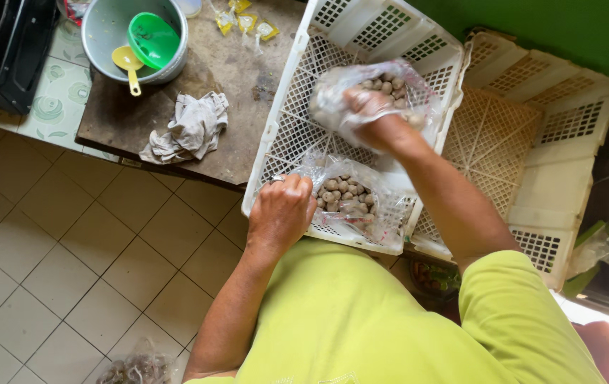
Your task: The person holds open a plastic bag inside a plastic crate and repeatedly picks round meatballs from the crate, placing them into the bag until it is filled. At the end, the person scoops liquid from a pot into a metal bowl with a ladle.
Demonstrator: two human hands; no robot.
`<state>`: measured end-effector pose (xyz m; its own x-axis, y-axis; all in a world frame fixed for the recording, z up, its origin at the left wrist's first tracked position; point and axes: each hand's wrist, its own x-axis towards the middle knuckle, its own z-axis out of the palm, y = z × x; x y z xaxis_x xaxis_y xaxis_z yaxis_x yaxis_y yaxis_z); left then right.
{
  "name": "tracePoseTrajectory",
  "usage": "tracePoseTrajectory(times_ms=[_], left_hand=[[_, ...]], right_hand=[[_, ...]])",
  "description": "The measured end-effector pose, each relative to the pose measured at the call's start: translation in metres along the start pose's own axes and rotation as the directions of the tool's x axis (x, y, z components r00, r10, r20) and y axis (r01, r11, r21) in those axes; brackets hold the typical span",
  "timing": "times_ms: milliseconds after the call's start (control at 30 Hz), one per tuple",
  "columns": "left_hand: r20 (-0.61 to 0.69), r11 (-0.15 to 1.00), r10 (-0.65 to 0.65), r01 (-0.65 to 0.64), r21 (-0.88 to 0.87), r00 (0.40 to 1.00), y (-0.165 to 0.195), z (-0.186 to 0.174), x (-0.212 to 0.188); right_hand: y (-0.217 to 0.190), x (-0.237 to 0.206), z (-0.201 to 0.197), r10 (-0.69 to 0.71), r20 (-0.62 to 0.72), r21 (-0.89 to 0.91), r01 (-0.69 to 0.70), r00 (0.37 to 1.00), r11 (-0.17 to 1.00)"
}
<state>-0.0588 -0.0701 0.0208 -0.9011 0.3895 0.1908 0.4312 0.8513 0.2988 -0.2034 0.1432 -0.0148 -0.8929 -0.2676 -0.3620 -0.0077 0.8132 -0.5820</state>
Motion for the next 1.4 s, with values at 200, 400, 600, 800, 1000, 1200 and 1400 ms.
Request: tracePoseTrajectory(times_ms=[200,400,600,800,1000,1200,1400], left_hand=[[0.019,1.000,0.012,-0.012,-0.007,1.000,-0.001,0.001,0.000],[0.062,1.000,-0.001,0.001,-0.003,0.998,0.000,0.001,0.002],[0.020,0.999,-0.048,0.048,-0.013,0.999,0.002,0.002,0.002],[0.012,0.997,-0.063,0.063,-0.033,0.998,0.000,0.003,0.001],[0.023,0.997,-0.078,0.078,-0.015,0.997,-0.001,0.007,-0.002],[-0.001,0.996,-0.084,0.084,0.026,0.997,-0.001,0.012,-0.005],[-0.010,0.993,-0.104,0.104,0.050,0.995,0.001,0.013,-0.005]], right_hand=[[0.003,-0.019,0.010,-0.052,0.239,0.047,0.042,0.970,0.998],[0.073,0.014,-0.018,0.005,-0.031,-0.284,-0.014,1.000,0.959],[0.087,0.030,0.014,-0.070,-0.047,-0.050,0.067,0.996,0.996],[0.081,-0.041,-0.003,-0.207,-0.303,-0.096,0.186,0.930,0.978],[0.038,-0.104,0.051,-0.499,0.066,0.065,0.495,0.864,0.866],[0.022,-0.090,0.094,-0.535,0.032,-0.240,0.526,0.844,0.816],[0.048,-0.097,0.089,-0.205,0.352,-0.587,0.386,0.913,0.712]])
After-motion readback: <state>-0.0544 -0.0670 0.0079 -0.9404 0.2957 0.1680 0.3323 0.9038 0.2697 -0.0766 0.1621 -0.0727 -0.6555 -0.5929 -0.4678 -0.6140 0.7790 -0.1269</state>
